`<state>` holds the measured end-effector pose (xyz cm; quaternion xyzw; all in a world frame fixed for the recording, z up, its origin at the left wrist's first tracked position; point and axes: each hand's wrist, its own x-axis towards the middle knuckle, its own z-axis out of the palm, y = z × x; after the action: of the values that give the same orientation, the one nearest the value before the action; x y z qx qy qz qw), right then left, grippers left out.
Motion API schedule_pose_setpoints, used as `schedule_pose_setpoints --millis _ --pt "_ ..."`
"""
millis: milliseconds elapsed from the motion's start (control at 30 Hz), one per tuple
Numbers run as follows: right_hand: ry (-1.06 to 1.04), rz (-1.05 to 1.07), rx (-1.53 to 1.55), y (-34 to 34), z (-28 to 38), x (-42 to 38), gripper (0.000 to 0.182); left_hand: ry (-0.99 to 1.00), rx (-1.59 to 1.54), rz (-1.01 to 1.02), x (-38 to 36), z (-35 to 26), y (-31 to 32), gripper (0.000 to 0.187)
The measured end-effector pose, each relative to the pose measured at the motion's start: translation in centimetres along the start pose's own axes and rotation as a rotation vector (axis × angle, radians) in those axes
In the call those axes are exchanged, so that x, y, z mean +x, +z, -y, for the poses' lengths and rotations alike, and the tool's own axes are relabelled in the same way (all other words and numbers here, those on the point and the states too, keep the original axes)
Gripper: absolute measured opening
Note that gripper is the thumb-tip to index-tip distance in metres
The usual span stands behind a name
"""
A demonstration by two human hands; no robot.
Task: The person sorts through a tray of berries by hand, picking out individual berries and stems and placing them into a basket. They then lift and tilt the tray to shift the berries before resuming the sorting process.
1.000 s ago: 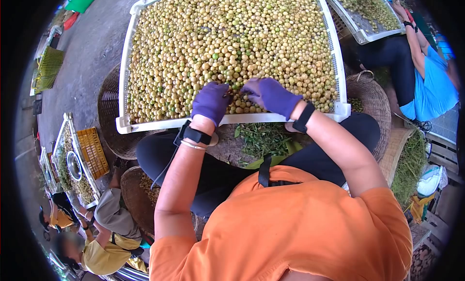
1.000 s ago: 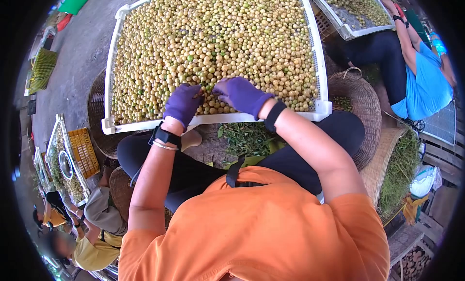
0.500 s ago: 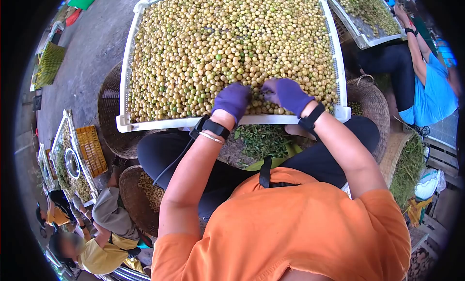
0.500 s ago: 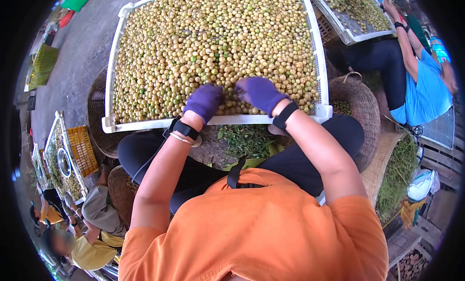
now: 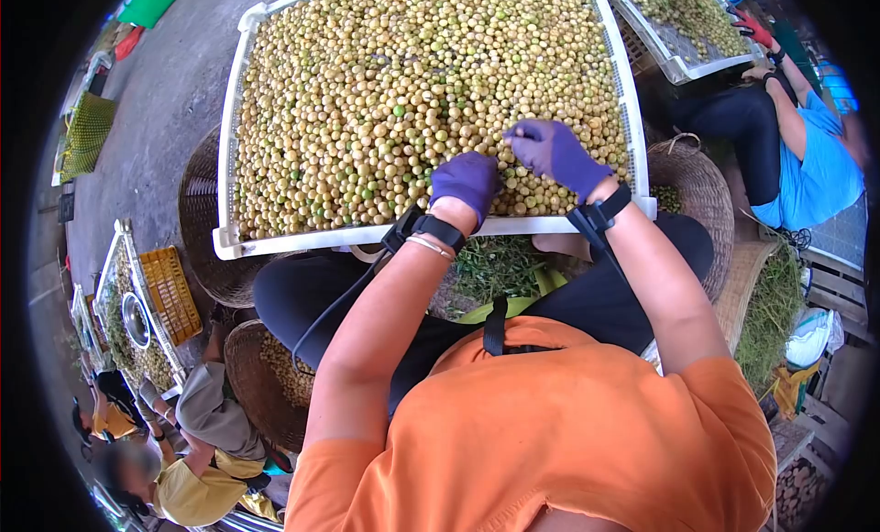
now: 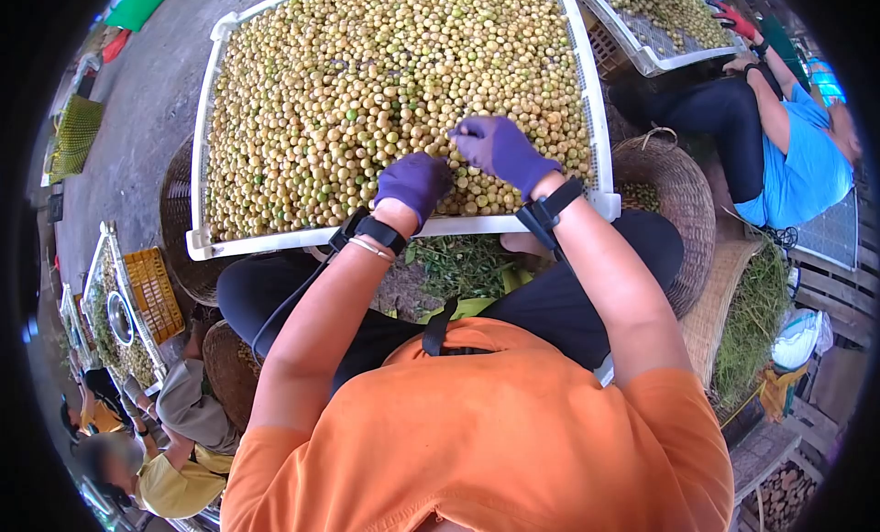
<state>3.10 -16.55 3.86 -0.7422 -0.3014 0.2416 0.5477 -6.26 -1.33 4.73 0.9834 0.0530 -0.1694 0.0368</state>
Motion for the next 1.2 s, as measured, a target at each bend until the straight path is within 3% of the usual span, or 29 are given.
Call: schedule_pose_setpoints --millis 67,233,333,367,467,500,533,600,733,833,933,967,1067,1200 --pt "-0.401 -0.033 -0.540 0.7 -0.8 0.1 0.019 -0.040 -0.024 -0.062 -0.4 -0.3 0.2 0.024" --pt "-0.358 0.137 -1.131 3.5 -1.8 -0.5 0.012 -0.074 -0.177 -0.138 -1.3 0.7 -0.2 0.022" --pt "-0.299 0.184 -1.254 4.5 -0.6 -1.4 0.013 -0.078 -0.088 -0.111 -1.0 1.0 0.1 0.020" --pt "-0.303 0.169 -1.165 4.2 -1.3 -1.2 0.016 -0.103 -0.069 -0.096 -1.0 0.8 -0.2 0.020" --pt "-0.206 0.104 -0.463 0.3 -0.3 -2.1 0.019 -0.133 -0.035 -0.076 -1.2 0.6 -0.5 0.019" --pt "-0.254 0.069 -0.564 -1.1 -0.1 -2.3 0.021 -0.111 -0.034 -0.084 -1.1 0.8 -0.3 0.020" --pt "-0.132 0.107 -0.710 -2.3 0.0 -2.3 0.022 -0.087 -0.033 -0.093 -1.0 1.0 -0.2 0.020" --pt "-0.194 0.013 -0.823 -3.3 -0.4 -2.6 0.022 -0.092 -0.048 -0.078 -0.9 0.9 -0.3 0.020" --pt "-0.201 -0.004 -0.740 -2.9 0.3 -1.8 0.022 -0.001 -0.070 -0.139 -1.0 1.7 0.2 0.020" --pt "-0.299 -0.015 -0.853 -0.5 1.3 -1.4 0.017 -0.018 -0.211 -0.148 -0.8 2.1 -0.2 0.020" --pt "-0.188 0.128 -1.161 1.5 -0.8 0.0 0.016 -0.129 -0.445 -0.178 -1.8 3.9 -1.5 0.021" --pt "-0.220 0.098 -1.218 2.0 -1.6 0.2 0.011 -0.196 -0.606 -0.300 -2.2 4.7 -1.2 0.020" --pt "-0.395 0.015 -1.269 2.1 -1.9 -0.3 0.010 -0.207 -0.493 -0.531 -2.2 6.9 -0.5 0.018" --pt "-0.347 0.060 -1.361 2.6 -1.1 -0.2 0.011 -0.001 -0.223 -0.338 -2.2 4.4 -1.3 0.019"
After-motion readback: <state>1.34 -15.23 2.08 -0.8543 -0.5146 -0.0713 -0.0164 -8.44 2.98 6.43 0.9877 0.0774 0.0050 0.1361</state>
